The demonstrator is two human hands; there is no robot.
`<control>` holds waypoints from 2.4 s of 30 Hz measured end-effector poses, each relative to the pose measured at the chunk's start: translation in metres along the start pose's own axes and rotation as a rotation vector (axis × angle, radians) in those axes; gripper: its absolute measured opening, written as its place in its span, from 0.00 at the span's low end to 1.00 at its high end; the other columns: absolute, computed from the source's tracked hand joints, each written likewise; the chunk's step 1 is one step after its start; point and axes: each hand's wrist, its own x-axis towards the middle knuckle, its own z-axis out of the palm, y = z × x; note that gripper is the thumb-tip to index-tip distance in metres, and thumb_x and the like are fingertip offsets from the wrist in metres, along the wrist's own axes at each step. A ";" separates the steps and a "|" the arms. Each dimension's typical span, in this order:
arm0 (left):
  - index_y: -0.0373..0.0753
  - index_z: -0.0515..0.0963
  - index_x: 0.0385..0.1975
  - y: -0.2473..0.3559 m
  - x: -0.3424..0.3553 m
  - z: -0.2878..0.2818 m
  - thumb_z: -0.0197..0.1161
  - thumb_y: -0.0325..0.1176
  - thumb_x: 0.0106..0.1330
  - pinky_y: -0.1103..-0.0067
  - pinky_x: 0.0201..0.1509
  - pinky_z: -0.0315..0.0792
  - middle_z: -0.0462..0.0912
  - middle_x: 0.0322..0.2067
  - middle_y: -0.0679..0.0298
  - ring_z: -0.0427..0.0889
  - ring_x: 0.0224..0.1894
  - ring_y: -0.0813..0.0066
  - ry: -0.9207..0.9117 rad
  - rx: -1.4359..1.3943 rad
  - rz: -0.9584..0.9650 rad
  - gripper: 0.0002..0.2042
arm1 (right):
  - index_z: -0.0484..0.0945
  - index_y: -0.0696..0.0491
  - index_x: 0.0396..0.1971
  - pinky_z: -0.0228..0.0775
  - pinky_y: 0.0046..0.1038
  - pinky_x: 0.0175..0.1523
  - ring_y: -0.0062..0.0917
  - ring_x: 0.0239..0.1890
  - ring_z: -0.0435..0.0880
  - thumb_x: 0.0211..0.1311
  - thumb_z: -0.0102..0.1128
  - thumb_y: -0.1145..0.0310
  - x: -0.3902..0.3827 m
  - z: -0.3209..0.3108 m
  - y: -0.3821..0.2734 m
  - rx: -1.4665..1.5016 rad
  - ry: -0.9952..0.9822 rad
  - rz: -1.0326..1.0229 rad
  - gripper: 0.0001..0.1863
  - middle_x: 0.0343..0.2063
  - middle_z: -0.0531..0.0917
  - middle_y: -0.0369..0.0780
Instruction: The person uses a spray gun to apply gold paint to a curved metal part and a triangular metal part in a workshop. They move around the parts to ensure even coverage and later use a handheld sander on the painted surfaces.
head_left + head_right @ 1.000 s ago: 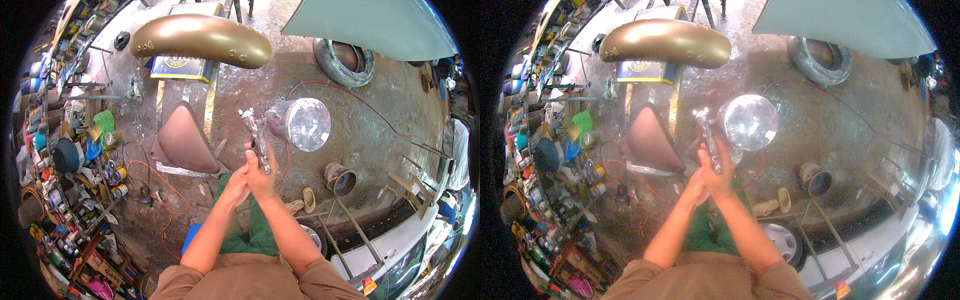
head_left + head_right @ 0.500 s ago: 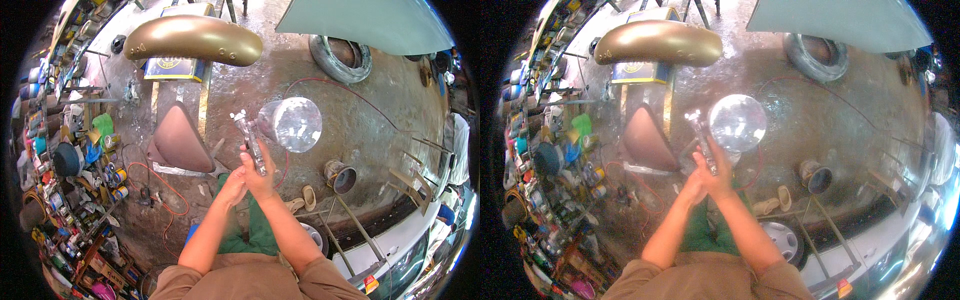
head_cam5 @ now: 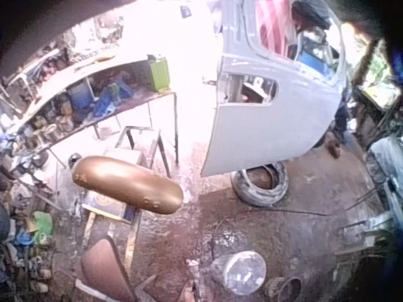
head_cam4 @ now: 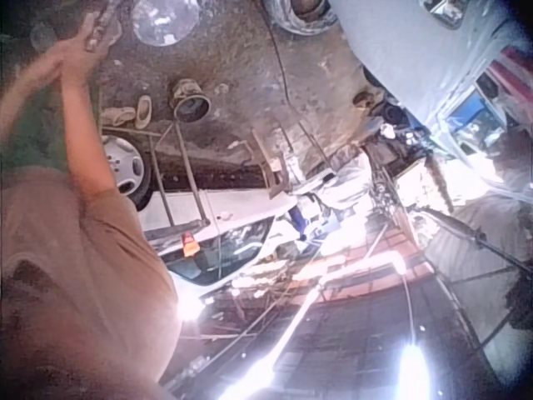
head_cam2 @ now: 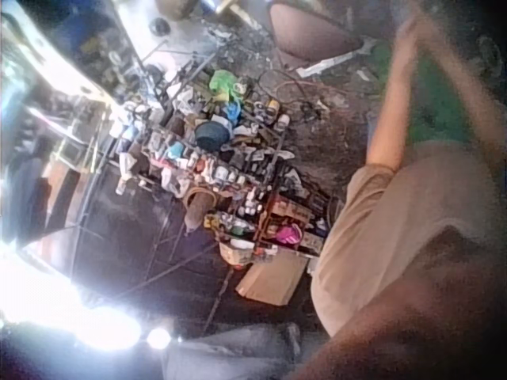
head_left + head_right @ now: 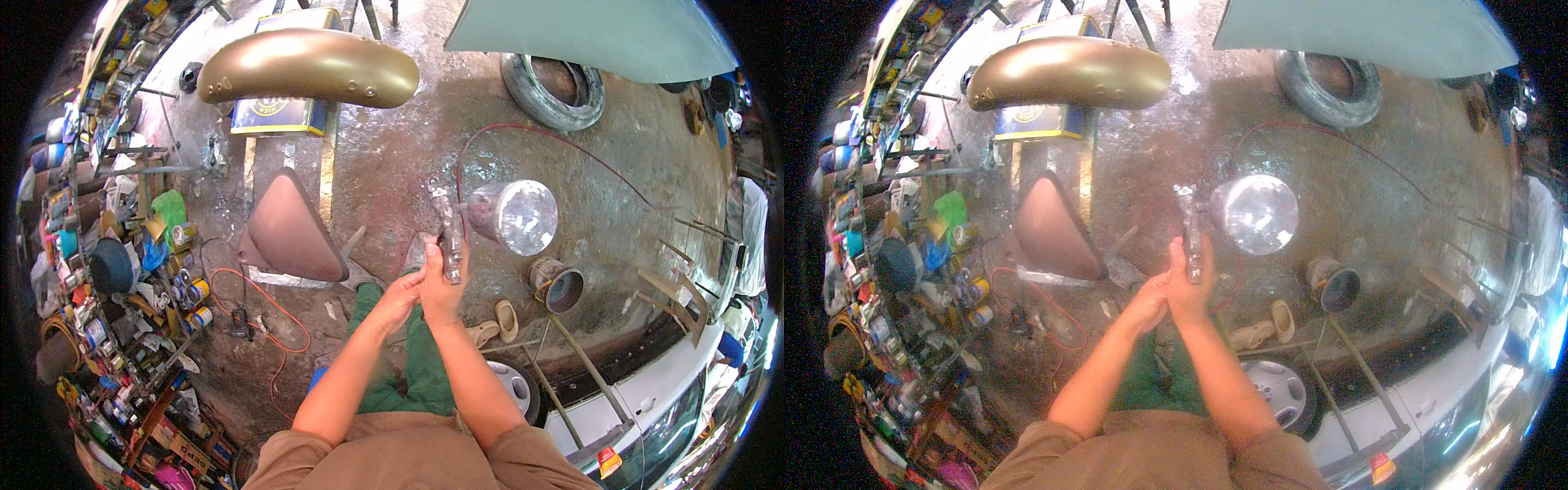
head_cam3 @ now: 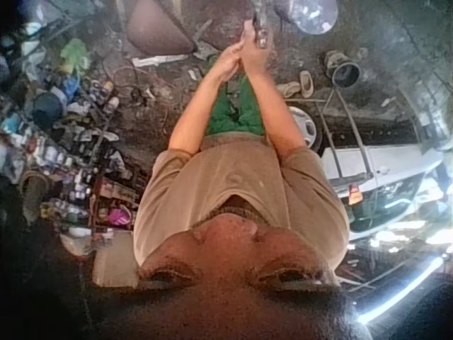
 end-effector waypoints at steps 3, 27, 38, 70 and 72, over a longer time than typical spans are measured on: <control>0.35 0.75 0.60 0.005 -0.008 0.002 0.60 0.33 0.72 0.75 0.66 0.67 0.80 0.57 0.68 0.77 0.58 0.78 0.026 0.005 0.028 0.18 | 0.78 0.57 0.55 0.74 0.31 0.51 0.29 0.44 0.83 0.68 0.65 0.67 -0.003 0.003 0.000 0.060 -0.038 0.122 0.18 0.43 0.84 0.43; 0.34 0.70 0.62 0.019 -0.014 -0.029 0.41 0.40 0.79 0.67 0.71 0.63 0.75 0.62 0.62 0.74 0.63 0.69 0.110 -0.414 0.297 0.21 | 0.83 0.58 0.36 0.74 0.39 0.38 0.46 0.30 0.83 0.59 0.75 0.66 0.002 0.067 -0.028 -0.510 -0.373 -0.619 0.13 0.29 0.85 0.47; 0.39 0.67 0.65 0.022 0.014 -0.010 0.39 0.51 0.78 0.61 0.70 0.66 0.76 0.62 0.56 0.74 0.64 0.56 0.181 -0.439 0.272 0.27 | 0.82 0.58 0.32 0.73 0.43 0.32 0.50 0.29 0.83 0.56 0.73 0.70 0.026 0.058 -0.031 -0.581 -0.451 -0.703 0.10 0.29 0.84 0.50; 0.36 0.65 0.70 0.070 -0.033 0.051 0.41 0.53 0.79 0.69 0.71 0.60 0.74 0.65 0.60 0.71 0.66 0.68 0.237 -0.266 0.409 0.30 | 0.76 0.57 0.48 0.77 0.31 0.34 0.28 0.29 0.85 0.66 0.66 0.68 0.005 0.049 -0.071 -0.329 -0.179 -0.461 0.14 0.36 0.84 0.42; 0.36 0.65 0.70 0.034 -0.017 0.033 0.39 0.56 0.79 0.68 0.71 0.59 0.75 0.64 0.60 0.71 0.67 0.68 0.066 -0.230 0.194 0.32 | 0.76 0.56 0.47 0.74 0.26 0.30 0.20 0.25 0.82 0.69 0.63 0.67 -0.004 0.018 -0.052 -0.166 -0.087 -0.138 0.12 0.35 0.84 0.39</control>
